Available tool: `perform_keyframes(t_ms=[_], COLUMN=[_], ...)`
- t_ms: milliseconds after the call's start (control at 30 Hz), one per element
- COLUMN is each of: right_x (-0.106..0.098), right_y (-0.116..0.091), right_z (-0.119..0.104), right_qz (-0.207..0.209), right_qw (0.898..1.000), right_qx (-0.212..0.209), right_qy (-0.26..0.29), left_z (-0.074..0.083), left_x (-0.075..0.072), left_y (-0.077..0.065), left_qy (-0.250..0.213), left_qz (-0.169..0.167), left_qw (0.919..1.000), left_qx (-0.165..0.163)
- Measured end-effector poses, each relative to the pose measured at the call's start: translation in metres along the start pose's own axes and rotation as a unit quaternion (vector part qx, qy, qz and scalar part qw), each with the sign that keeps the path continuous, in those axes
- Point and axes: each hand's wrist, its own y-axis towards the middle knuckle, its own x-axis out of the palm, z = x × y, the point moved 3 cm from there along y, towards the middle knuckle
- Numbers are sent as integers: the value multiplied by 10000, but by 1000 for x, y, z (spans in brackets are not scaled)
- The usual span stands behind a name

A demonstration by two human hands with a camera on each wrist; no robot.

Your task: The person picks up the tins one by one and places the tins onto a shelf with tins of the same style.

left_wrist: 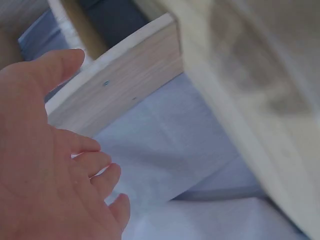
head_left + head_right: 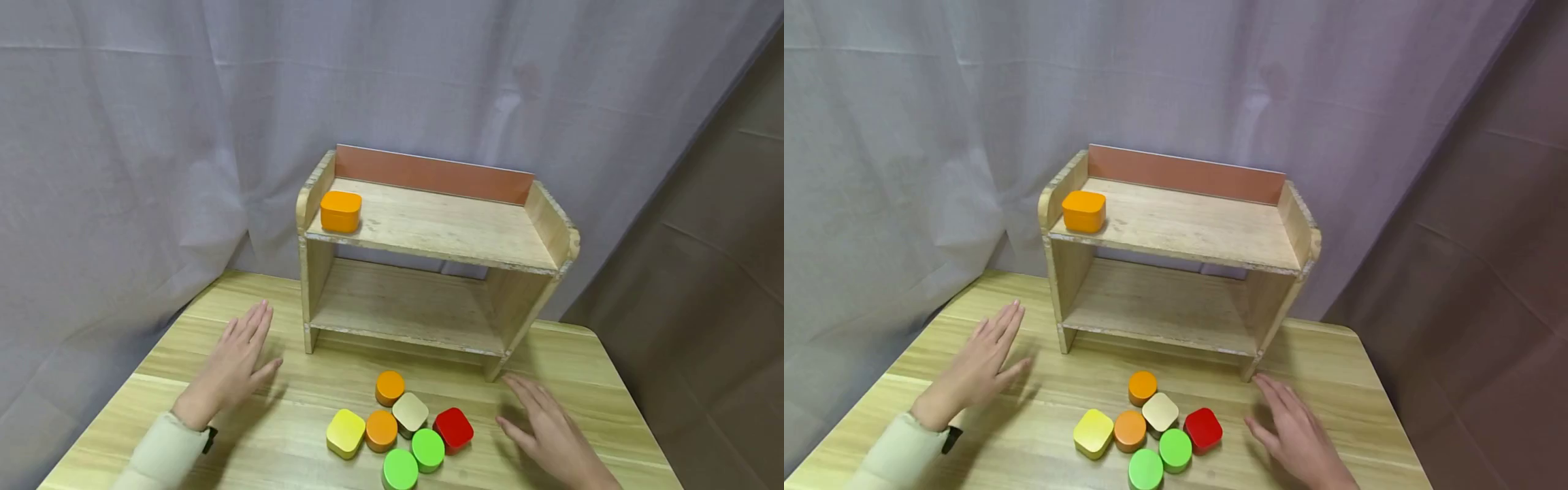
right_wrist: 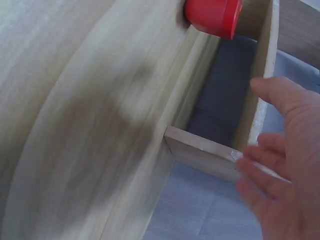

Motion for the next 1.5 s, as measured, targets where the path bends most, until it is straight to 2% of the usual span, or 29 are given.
perform_keyframes(t_ms=[100,233,367,567,767,867,1000,1267,1500], right_x=[-3,-3,-2,3,13,17,23,31,38], right_y=[2,5,4,1,-2,-2,-3,0,0], right_z=[-2,-3,-6,-7,-10,-12,-13,-19,-20], right_qz=[115,48,-220,-797,-1074,-1094,-1226,-1327,-1519], right_qw=[9991,9961,9939,9895,9827,9818,9797,9712,9676], right_qx=[-351,-675,-684,-403,-537,-628,-616,-706,-609], right_qy=[207,562,838,1136,1407,1422,1461,1850,1923], left_z=[4,11,22,41,52,55,56,58,58], left_x=[-16,-42,-74,-122,-153,-161,-166,-161,-157], left_y=[5,15,28,45,65,77,92,115,125], left_qy=[34,166,194,453,642,704,771,929,997], left_qz=[167,484,869,1436,1686,1831,1892,1650,1616], left_qw=[9997,9978,9938,9837,9768,9726,9708,9755,9753], left_qx=[160,414,665,979,1158,1246,1255,1117,1126])
